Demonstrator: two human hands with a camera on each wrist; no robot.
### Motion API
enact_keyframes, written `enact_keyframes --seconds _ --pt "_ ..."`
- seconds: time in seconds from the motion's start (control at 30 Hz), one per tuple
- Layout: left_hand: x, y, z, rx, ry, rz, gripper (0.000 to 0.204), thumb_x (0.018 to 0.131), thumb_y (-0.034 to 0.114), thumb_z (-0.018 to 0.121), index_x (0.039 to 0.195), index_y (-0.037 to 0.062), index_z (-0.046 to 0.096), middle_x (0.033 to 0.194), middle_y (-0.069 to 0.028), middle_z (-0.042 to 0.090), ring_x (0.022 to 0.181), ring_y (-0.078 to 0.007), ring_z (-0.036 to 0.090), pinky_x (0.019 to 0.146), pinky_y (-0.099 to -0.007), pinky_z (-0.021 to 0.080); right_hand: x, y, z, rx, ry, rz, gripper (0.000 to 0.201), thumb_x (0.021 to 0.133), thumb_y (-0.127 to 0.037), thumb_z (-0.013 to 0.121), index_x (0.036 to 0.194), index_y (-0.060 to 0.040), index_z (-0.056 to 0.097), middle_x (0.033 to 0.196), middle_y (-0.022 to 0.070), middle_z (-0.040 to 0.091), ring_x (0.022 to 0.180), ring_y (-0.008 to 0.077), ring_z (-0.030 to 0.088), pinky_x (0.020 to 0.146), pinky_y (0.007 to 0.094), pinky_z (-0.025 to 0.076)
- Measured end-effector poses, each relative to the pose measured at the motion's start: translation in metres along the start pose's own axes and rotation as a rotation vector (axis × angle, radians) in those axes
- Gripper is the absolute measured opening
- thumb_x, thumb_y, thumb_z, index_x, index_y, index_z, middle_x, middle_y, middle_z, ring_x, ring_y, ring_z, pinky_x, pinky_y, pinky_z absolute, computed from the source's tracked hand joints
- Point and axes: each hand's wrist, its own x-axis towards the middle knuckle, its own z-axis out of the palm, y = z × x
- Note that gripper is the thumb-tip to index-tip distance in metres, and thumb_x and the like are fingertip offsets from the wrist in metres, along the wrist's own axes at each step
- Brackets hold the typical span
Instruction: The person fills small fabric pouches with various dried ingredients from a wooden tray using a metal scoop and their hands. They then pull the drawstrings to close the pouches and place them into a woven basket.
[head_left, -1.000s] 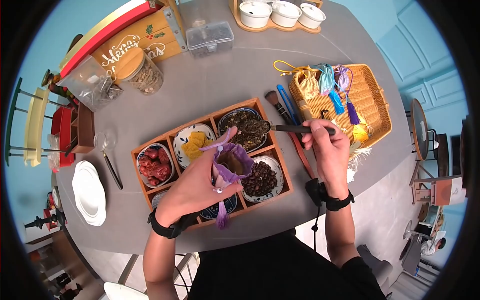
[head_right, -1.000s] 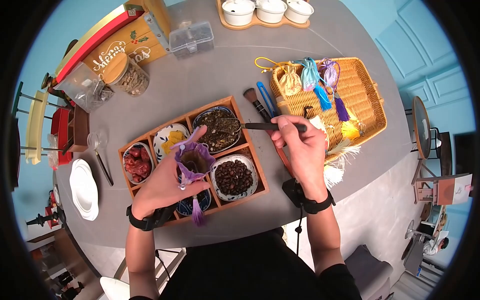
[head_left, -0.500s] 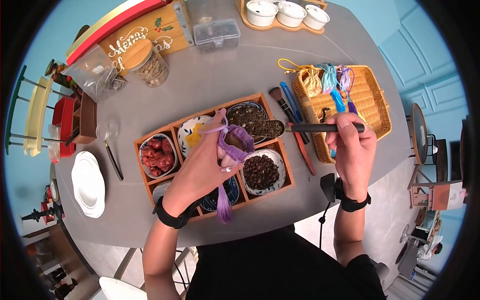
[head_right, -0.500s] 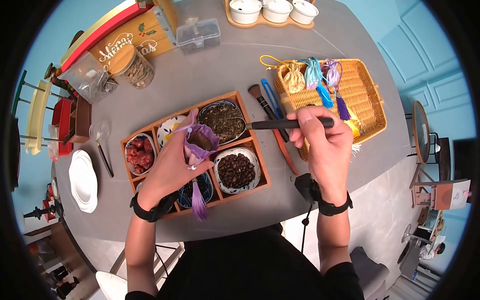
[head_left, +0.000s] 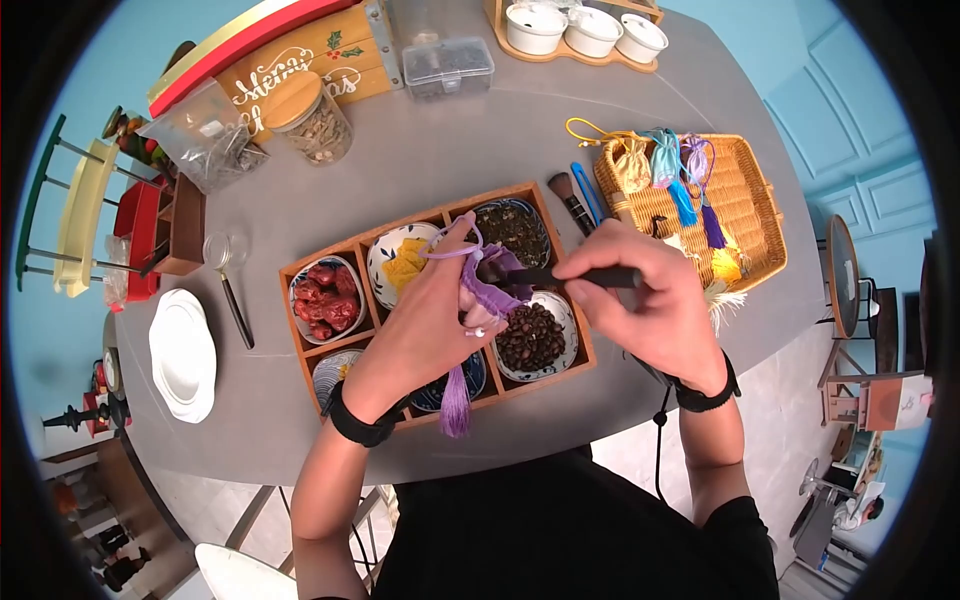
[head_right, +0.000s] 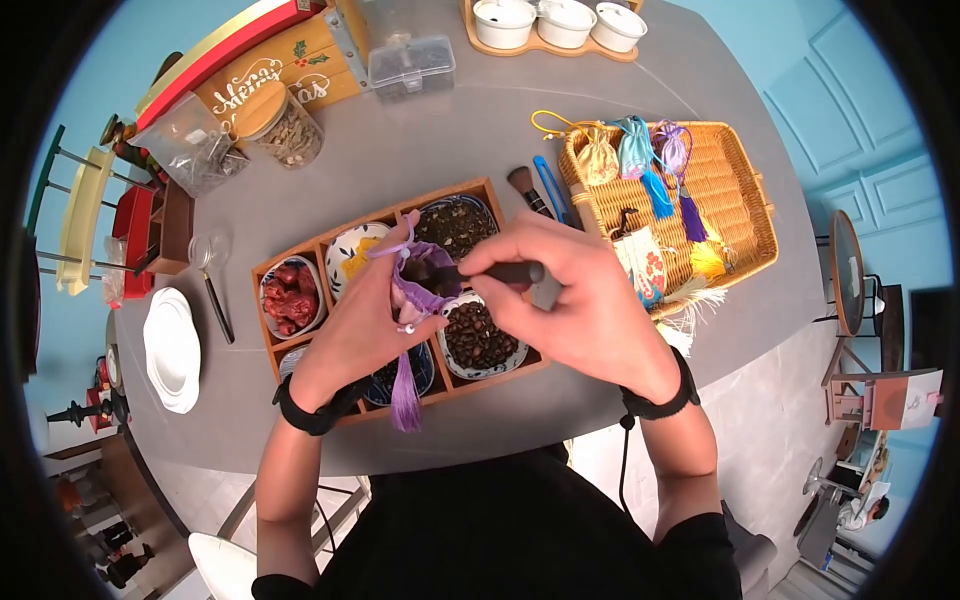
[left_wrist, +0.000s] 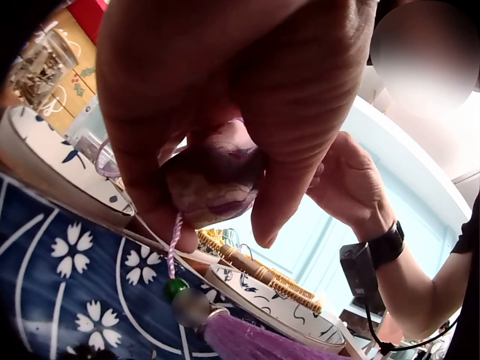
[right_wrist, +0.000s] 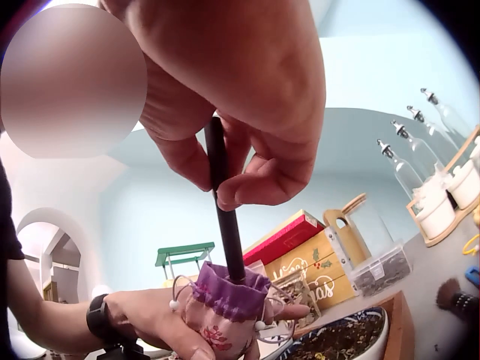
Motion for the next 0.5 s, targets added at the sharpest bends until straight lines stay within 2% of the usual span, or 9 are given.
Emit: enact_keyframes --seconds 0.1,0.13,0.23,0.27,0.33,0.37,0.43,0.47,0.5 --pt "-0.001 0.005 0.0 -0.064 -0.026 -0.021 0.091 0.078 -0.001 0.071 0.152 -0.0052 0.019 0.073 -0.0058 0.045 0.067 -0.0169 0.05 0.078 -0.026 0.045 -0.003 0.003 0.004 0.006 -0.022 -0.063 0.018 0.081 0.008 0.066 0.097 0.0013 0.068 0.09 0.0062 0.064 0.082 0.0131 0.061 0.072 0.0258 0.048" --pt "-0.001 0.006 0.001 -0.084 -0.04 -0.025 0.089 0.078 -0.002 0.069 0.151 -0.0067 0.018 0.062 -0.0041 0.043 0.06 -0.0155 0.048 0.074 -0.0245 0.045 -0.005 0.009 0.003 -0.04 0.0 -0.137 0.021 0.081 0.007 0.065 0.1 -0.0008 0.069 0.092 0.0074 0.064 0.076 0.0135 0.061 0.068 0.0255 0.048" --pt "-0.001 0.006 0.0 -0.109 -0.045 -0.053 0.087 0.079 -0.002 0.067 0.151 -0.0074 0.018 0.061 -0.0023 0.04 0.059 -0.0139 0.045 0.074 -0.023 0.044 -0.017 0.001 -0.011 0.07 0.111 -0.044 0.021 0.081 0.009 0.064 0.1 0.0006 0.07 0.093 0.0091 0.065 0.078 0.0151 0.061 0.07 0.0256 0.047" --pt "-0.002 0.006 -0.002 -0.109 -0.04 -0.054 0.087 0.079 -0.002 0.067 0.151 -0.0074 0.018 0.061 -0.0023 0.04 0.059 -0.0139 0.045 0.074 -0.023 0.044 -0.016 0.002 -0.018 0.002 0.147 -0.164 0.021 0.082 0.009 0.063 0.1 0.0019 0.07 0.091 0.01 0.065 0.081 0.0155 0.061 0.073 0.0261 0.047" --pt "-0.004 0.007 -0.007 -0.064 -0.082 -0.14 0.087 0.082 0.006 0.072 0.154 0.0016 0.022 0.08 -0.0023 0.057 0.071 -0.0113 0.056 0.078 -0.0257 0.047 -0.023 -0.002 -0.024 0.088 0.275 -0.057 0.019 0.085 0.007 0.062 0.102 0.0039 0.07 0.093 0.0101 0.066 0.083 0.0146 0.061 0.076 0.0275 0.048" --pt "-0.005 0.003 -0.007 -0.062 -0.085 -0.138 0.087 0.082 0.006 0.072 0.154 0.0016 0.022 0.08 -0.0023 0.057 0.071 -0.0113 0.056 0.078 -0.0257 0.047 -0.026 0.003 -0.03 0.094 0.32 -0.056 0.019 0.086 0.006 0.061 0.103 0.0044 0.07 0.094 0.0099 0.067 0.083 0.0139 0.061 0.076 0.0271 0.048" --pt "-0.007 -0.015 0.001 -0.074 0.137 0.009 0.083 0.083 0.007 0.07 0.153 0.0025 0.025 0.098 -0.0067 0.064 0.089 -0.0134 0.062 0.089 -0.0287 0.048 -0.023 0.015 -0.033 0.172 0.416 -0.003 0.018 0.093 0.0 0.058 0.107 0.0052 0.069 0.092 0.0084 0.068 0.081 0.0115 0.063 0.076 0.0238 0.051" --pt "-0.009 -0.024 0.001 0.068 0.163 0.035 0.081 0.084 0.007 0.069 0.152 0.0033 0.027 0.116 -0.0108 0.063 0.106 -0.0167 0.061 0.099 -0.0312 0.045 -0.02 0.022 -0.032 0.185 0.432 0.079 0.019 0.094 -0.001 0.058 0.109 0.0049 0.068 0.093 0.008 0.068 0.083 0.0111 0.064 0.077 0.0236 0.051" --pt "-0.011 -0.022 0.0 0.071 0.158 0.044 0.081 0.084 0.007 0.069 0.152 0.0033 0.027 0.116 -0.0108 0.063 0.106 -0.0167 0.061 0.099 -0.0312 0.045 -0.016 0.029 -0.028 0.199 0.446 0.159 0.019 0.096 -0.003 0.058 0.11 0.0046 0.068 0.093 0.0076 0.069 0.085 0.0107 0.065 0.078 0.0234 0.052"
